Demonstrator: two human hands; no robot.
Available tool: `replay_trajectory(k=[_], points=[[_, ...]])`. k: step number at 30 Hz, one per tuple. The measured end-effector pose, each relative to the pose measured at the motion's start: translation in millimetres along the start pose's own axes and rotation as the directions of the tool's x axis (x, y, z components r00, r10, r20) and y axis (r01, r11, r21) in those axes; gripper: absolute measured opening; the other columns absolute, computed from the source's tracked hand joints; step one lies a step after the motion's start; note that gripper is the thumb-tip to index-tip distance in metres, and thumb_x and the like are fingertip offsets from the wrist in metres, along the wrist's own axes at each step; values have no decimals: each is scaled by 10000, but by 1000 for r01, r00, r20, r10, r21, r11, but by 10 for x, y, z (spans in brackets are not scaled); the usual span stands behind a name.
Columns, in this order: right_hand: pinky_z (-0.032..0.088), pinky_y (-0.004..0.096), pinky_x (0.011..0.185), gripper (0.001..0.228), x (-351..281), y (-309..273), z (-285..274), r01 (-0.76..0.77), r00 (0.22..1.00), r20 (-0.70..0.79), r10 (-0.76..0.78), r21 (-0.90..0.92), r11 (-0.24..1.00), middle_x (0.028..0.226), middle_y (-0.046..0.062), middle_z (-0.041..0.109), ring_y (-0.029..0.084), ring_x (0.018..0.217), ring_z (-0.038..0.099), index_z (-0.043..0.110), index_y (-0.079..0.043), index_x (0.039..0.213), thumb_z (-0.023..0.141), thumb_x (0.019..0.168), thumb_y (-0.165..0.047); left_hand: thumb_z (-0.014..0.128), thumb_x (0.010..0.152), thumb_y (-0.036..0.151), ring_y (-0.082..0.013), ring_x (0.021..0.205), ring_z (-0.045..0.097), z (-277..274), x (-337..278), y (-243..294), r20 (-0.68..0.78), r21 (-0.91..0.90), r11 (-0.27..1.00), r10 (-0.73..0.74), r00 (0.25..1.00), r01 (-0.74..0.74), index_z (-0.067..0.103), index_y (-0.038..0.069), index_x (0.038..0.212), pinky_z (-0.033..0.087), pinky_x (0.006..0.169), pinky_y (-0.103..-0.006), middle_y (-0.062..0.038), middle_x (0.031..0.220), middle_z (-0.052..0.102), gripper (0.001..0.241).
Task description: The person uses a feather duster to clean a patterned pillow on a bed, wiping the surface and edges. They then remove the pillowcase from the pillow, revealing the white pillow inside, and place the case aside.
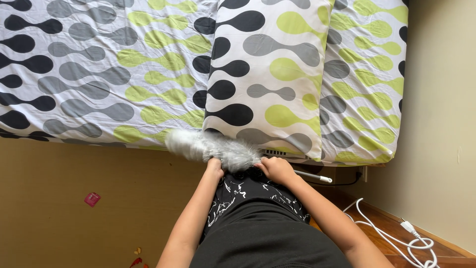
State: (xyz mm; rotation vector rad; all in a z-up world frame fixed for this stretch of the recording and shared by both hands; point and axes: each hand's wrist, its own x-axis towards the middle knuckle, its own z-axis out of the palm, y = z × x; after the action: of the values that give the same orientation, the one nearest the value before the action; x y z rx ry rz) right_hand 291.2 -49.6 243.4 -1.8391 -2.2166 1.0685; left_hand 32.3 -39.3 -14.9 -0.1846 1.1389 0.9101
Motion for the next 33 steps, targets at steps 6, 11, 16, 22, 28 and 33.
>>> replay_trajectory(k=[6, 11, 16, 22, 28, 33], points=[[516, 477, 613, 337, 81, 233, -299, 33, 958, -284, 36, 235, 972, 726, 234, 683, 401, 653, 679, 713, -43, 941, 569, 985, -344, 593, 991, 399, -258, 1189, 641, 281, -432, 195, 29, 112, 991, -75, 997, 71, 591, 75, 1370, 472, 1031, -398, -65, 1293, 682, 498], [511, 463, 623, 369, 245, 293, -333, -101, 906, -361, 221, 324, 941, 737, 257, 666, 417, 660, 655, 721, -13, 989, 560, 1039, -342, 586, 1005, 434, -277, 1192, 636, 577, -648, 343, 16, 26, 998, -56, 998, 55, 557, 69, 1368, 480, 1037, -418, -87, 1289, 672, 516], [525, 491, 618, 360, 45, 241, 38, -2, 978, -206, 37, 169, 986, 772, 230, 698, 420, 697, 680, 699, -30, 923, 573, 985, -361, 614, 977, 337, -232, 1156, 654, 274, -159, 115, 17, 205, 976, -76, 997, 71, 601, 119, 1362, 479, 1010, -393, -73, 1273, 682, 443], [518, 522, 654, 378, 17, 8, -173, 7, 1000, -9, -6, 25, 1000, 725, 218, 692, 432, 706, 672, 661, -67, 853, 611, 989, -415, 533, 1058, 353, -276, 1095, 645, 132, -37, 22, 17, 63, 992, -111, 994, 110, 604, 47, 1313, 509, 957, -436, -128, 1241, 679, 404], [499, 488, 589, 327, 255, 392, -435, -82, 900, -390, 194, 285, 955, 719, 247, 664, 414, 648, 663, 660, -3, 895, 590, 1014, -300, 560, 1048, 256, -271, 1168, 646, 404, -411, 200, -9, 183, 976, -117, 993, 117, 547, 23, 1393, 476, 1024, -416, -103, 1295, 672, 417], [520, 457, 582, 348, 235, 448, -173, -47, 922, -366, 130, 227, 973, 726, 242, 683, 372, 618, 683, 719, -24, 900, 605, 1017, -331, 386, 906, -90, -342, 1250, 651, -107, 292, -121, 45, 50, 989, -141, 989, 139, 404, 88, 1473, 528, 1099, -508, -129, 1369, 628, 594]])
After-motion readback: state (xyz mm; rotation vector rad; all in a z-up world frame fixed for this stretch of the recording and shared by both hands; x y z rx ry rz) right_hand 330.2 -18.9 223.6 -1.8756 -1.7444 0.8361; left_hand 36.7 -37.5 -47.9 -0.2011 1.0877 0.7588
